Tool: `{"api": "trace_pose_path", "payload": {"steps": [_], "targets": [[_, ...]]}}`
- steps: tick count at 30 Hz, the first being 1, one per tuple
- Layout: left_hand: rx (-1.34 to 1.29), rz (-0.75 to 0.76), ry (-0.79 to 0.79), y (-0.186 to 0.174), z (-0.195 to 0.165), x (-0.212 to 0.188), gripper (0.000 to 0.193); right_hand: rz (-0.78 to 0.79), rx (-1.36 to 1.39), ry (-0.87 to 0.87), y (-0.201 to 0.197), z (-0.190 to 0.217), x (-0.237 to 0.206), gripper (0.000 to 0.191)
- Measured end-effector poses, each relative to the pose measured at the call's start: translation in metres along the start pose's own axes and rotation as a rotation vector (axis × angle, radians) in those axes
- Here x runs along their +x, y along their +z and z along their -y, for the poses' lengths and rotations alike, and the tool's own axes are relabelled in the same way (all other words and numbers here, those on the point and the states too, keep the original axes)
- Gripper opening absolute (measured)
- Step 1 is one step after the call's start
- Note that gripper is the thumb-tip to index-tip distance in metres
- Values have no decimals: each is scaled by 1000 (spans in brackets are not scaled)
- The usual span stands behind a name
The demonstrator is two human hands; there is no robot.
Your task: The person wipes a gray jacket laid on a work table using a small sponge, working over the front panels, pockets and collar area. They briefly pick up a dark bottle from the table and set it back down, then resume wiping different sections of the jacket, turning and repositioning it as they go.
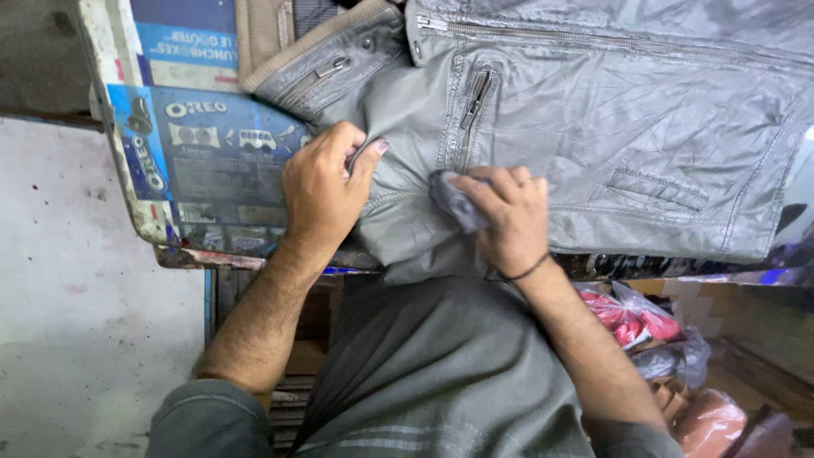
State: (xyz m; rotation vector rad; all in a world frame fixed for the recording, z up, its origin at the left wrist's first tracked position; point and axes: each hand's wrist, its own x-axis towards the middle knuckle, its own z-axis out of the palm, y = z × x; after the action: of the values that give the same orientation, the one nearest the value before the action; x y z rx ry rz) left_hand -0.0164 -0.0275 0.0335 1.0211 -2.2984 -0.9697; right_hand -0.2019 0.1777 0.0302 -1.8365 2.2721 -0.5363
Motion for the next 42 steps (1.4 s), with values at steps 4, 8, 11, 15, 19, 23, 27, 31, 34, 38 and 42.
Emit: {"api": "trace_pose_path", "payload": {"steps": [4,8,11,15,19,23,27,31,34,38,42], "targets": [[71,-25,57,-9,2,-1,26,-60,-114,108,-46,-18,-14,37],[276,-84,126,0,-5,9,35,-197,-302,255,-53,-24,-29,41],[263,-48,141,10,-10,20,38,-202,-25,42,-34,-30,-32,39],[-92,-15,102,9,-7,26,31,-267,-358,99,-23,-51,-31,34],[-384,30,-89,14,0,23,29,-331,-209,79,-27,-65,-28,23],[-563,97,-194,26,6,22,29,-226,-903,-3,-26,-64,-15,39],[-659,92,-230,34,13,16,29,-346,-231,152,-27,-63,-1,39],[-802,92,-252,40,19,14,29,-334,-235,119,-24,-63,10,38],[-749,82,-269,42,21,13,28,-368,-124,186,-16,-64,10,31],[-798,101,-255,44,23,14,28,-392,97,90,-6,-71,8,41],[-840,102,-277,44,25,11,28,-484,163,359,-5,-87,11,26]]}}
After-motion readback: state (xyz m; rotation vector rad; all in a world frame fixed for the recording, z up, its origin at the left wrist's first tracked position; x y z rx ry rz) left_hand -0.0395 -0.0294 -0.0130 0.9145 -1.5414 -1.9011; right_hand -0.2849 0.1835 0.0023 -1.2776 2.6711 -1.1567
